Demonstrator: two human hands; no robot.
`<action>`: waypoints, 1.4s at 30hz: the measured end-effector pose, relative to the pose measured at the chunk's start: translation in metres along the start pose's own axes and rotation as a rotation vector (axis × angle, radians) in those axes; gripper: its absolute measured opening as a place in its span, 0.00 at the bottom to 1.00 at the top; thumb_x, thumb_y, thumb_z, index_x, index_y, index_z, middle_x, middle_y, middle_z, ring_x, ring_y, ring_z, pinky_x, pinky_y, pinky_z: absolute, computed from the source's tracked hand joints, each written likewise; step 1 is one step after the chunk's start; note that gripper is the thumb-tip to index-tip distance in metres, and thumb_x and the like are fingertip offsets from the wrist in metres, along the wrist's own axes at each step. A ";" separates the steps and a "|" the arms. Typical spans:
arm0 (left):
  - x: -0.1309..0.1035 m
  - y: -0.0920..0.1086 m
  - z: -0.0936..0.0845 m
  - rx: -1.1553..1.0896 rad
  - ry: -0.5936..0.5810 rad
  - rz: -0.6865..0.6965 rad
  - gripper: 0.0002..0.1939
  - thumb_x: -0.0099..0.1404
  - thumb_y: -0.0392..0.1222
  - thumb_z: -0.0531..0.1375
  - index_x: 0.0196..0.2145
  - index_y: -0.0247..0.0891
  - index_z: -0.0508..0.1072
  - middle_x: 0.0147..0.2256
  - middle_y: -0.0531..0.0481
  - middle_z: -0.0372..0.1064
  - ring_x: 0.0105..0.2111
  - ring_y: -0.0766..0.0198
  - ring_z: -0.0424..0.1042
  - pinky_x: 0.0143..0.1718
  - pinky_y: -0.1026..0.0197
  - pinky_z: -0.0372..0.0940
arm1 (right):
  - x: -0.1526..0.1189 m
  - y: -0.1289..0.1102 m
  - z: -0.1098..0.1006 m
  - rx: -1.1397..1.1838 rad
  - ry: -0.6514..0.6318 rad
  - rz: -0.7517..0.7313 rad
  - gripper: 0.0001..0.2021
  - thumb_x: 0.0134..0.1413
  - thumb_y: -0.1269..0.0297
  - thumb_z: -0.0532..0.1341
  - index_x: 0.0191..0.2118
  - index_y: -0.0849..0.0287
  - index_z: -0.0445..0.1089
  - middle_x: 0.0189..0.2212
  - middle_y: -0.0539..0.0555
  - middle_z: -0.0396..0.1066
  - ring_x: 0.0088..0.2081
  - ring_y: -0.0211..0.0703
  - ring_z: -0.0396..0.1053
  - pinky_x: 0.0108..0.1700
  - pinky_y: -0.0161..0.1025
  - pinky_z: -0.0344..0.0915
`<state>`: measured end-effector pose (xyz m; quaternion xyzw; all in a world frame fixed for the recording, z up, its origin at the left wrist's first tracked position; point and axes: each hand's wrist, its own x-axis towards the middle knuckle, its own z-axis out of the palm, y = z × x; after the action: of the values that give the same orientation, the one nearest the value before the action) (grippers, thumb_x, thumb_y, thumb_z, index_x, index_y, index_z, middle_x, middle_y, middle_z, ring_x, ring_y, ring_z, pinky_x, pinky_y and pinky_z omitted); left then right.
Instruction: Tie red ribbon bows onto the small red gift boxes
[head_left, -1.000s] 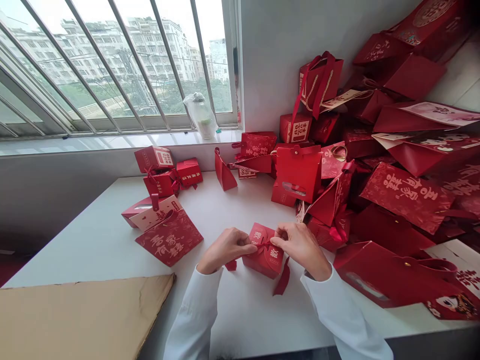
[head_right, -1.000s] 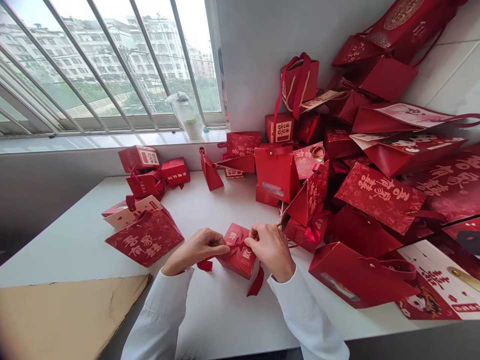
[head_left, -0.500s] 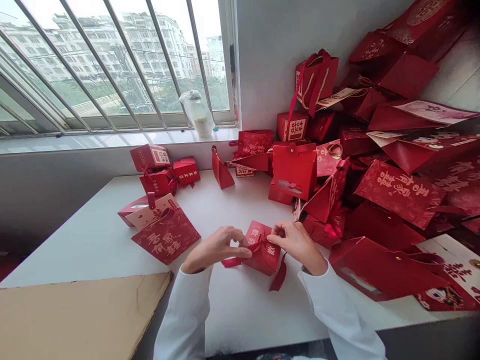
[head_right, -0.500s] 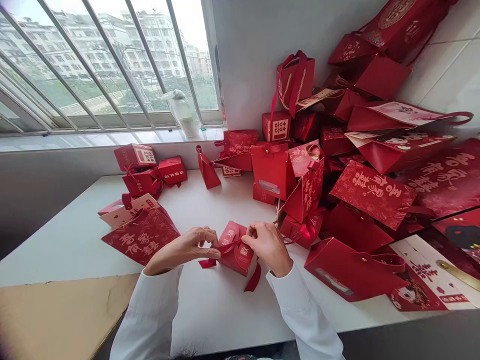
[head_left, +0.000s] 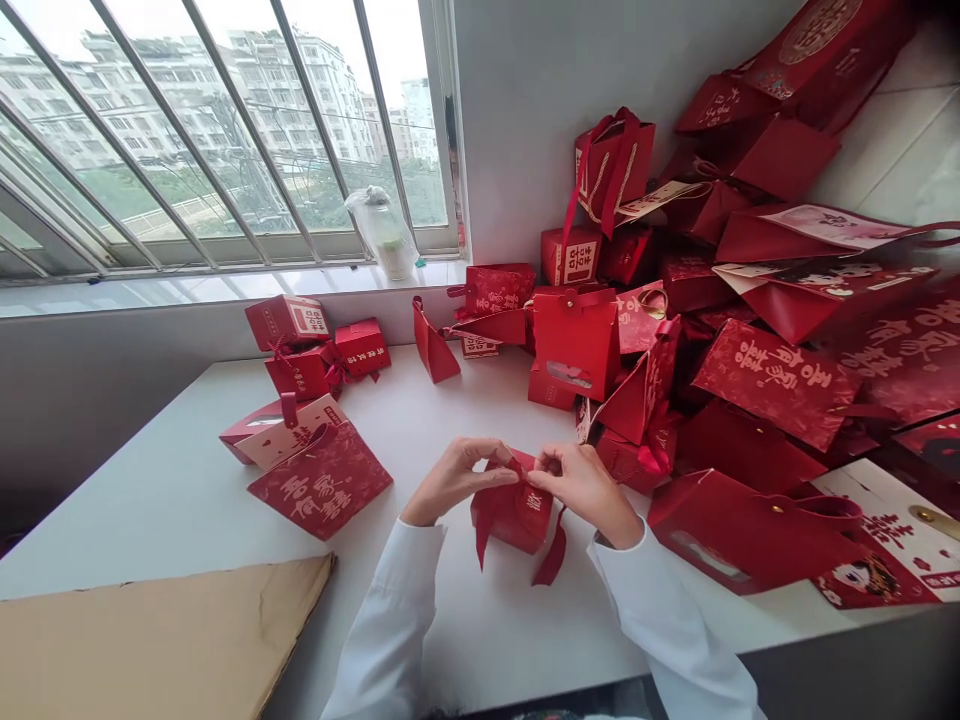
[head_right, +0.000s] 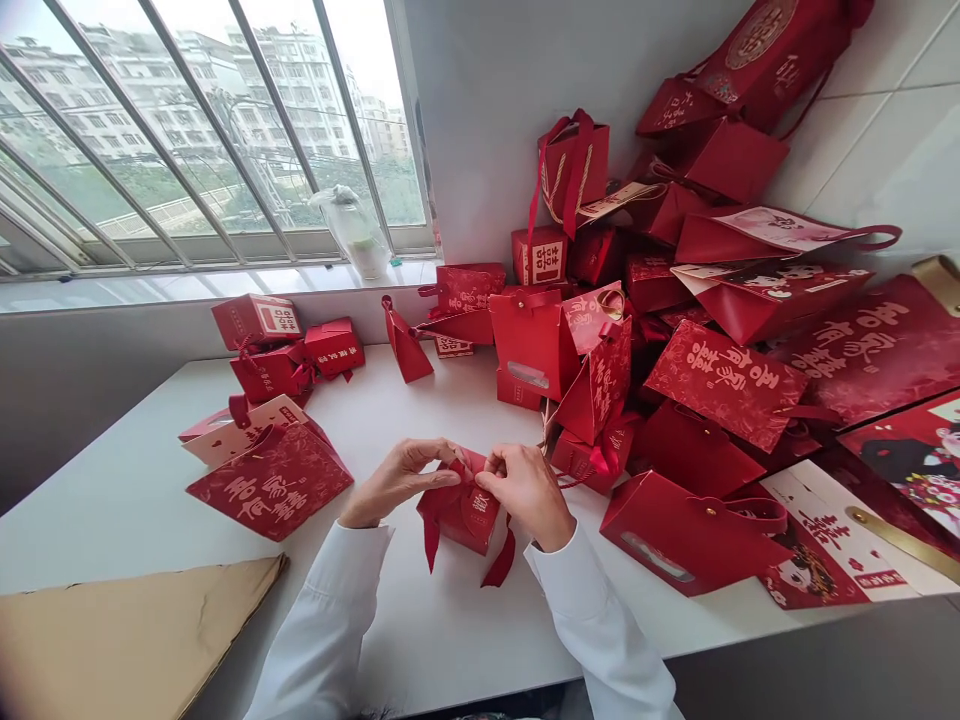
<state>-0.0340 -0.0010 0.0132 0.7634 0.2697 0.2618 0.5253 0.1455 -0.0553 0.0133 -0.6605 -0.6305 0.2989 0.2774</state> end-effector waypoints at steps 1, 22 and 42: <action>-0.001 -0.002 0.002 0.014 0.031 -0.005 0.08 0.60 0.43 0.61 0.31 0.35 0.75 0.31 0.49 0.70 0.31 0.65 0.66 0.36 0.63 0.61 | 0.000 0.000 0.000 0.002 0.004 -0.005 0.07 0.45 0.65 0.57 0.20 0.58 0.66 0.18 0.48 0.68 0.24 0.38 0.64 0.27 0.33 0.55; -0.006 -0.014 0.005 0.065 0.071 0.020 0.07 0.61 0.41 0.60 0.34 0.43 0.80 0.38 0.46 0.71 0.44 0.59 0.66 0.44 0.60 0.63 | 0.000 0.012 -0.023 0.123 -0.149 -0.080 0.08 0.43 0.71 0.55 0.28 0.59 0.71 0.25 0.49 0.72 0.26 0.37 0.66 0.28 0.32 0.58; -0.008 -0.009 0.018 0.065 0.104 0.044 0.07 0.62 0.43 0.59 0.32 0.39 0.75 0.35 0.48 0.72 0.41 0.61 0.68 0.41 0.61 0.63 | 0.020 -0.006 -0.031 0.043 0.082 -0.335 0.07 0.49 0.71 0.54 0.32 0.58 0.69 0.28 0.47 0.69 0.28 0.35 0.64 0.33 0.33 0.59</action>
<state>-0.0292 -0.0155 -0.0021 0.7712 0.2881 0.3034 0.4797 0.1653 -0.0346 0.0373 -0.5516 -0.7135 0.2345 0.3628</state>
